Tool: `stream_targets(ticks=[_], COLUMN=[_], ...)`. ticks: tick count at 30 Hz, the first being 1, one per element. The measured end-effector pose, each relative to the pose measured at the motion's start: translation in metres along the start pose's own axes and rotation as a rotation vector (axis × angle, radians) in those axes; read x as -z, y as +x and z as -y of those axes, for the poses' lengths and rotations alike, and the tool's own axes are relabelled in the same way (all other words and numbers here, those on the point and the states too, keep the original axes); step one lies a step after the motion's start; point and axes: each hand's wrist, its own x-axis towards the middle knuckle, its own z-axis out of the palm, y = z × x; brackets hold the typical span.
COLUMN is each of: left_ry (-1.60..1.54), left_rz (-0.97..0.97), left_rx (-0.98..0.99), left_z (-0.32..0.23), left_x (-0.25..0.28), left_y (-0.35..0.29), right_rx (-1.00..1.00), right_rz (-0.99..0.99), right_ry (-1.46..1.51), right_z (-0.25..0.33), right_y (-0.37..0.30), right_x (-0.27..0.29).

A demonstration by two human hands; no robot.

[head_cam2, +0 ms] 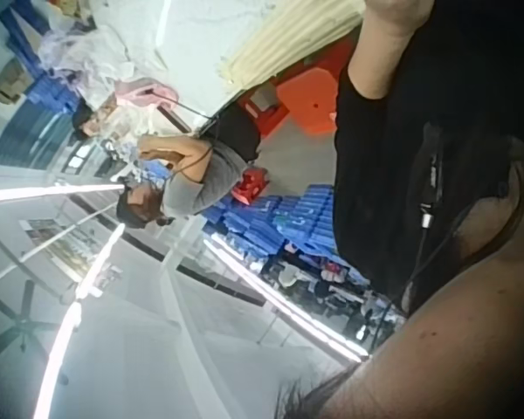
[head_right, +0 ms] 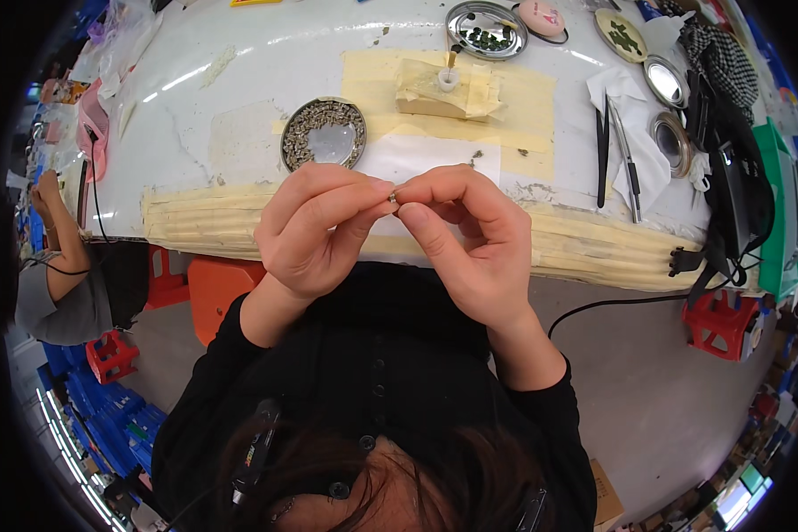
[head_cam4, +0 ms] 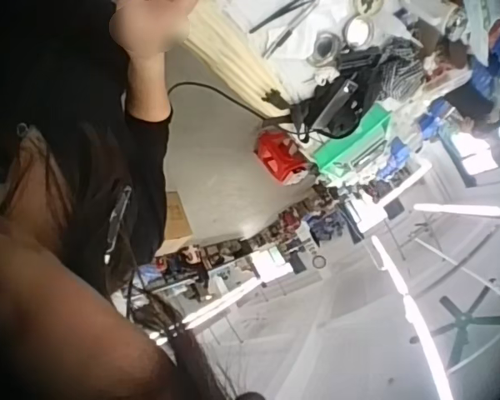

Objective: Assembling small electronic components by manually inserting tiny parts at a factory workbench.

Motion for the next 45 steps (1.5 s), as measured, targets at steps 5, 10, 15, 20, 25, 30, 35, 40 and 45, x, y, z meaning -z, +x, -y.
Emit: stream_targets(ticks=[5, 10, 15, 20, 25, 30, 35, 40, 45], left_ry=[0.013, 0.041, 0.082, 0.117, 0.057, 0.006, -0.169, -0.35, -0.186], left_rz=[-0.005, 0.008, 0.056, 0.13, 0.135, 0.157, 0.163, 0.13, 0.155], left_rx=[-0.018, -0.041, -0.024, -0.007, 0.005, -0.027, 0.0, 0.085, 0.204], left_z=[0.002, 0.003, 0.0, -0.003, -0.007, -0.008, -0.013, -0.016, -0.014], left_x=[-0.001, 0.0, 0.001, 0.006, 0.003, 0.005, 0.008, 0.005, 0.001], left_y=[-0.001, -0.003, -0.007, -0.014, -0.015, -0.013, -0.01, -0.011, -0.006], right_rx=[-0.045, -0.029, 0.204, 0.459, 0.237, 0.059, -0.188, -0.254, -0.085], right_rz=[-0.04, -0.028, -0.111, -0.119, -0.111, -0.001, 0.087, 0.146, -0.076], right_ry=[-0.007, 0.044, -0.425, -0.863, -0.625, -0.3, 0.183, 0.455, -0.105], right_z=[-0.001, -0.003, -0.004, -0.002, 0.0, 0.003, 0.009, 0.002, 0.011], right_y=[-0.001, -0.001, -0.005, -0.012, -0.018, -0.018, -0.021, -0.024, -0.022], right_x=[-0.001, 0.0, -0.002, -0.006, -0.007, 0.002, 0.005, 0.005, 0.003])
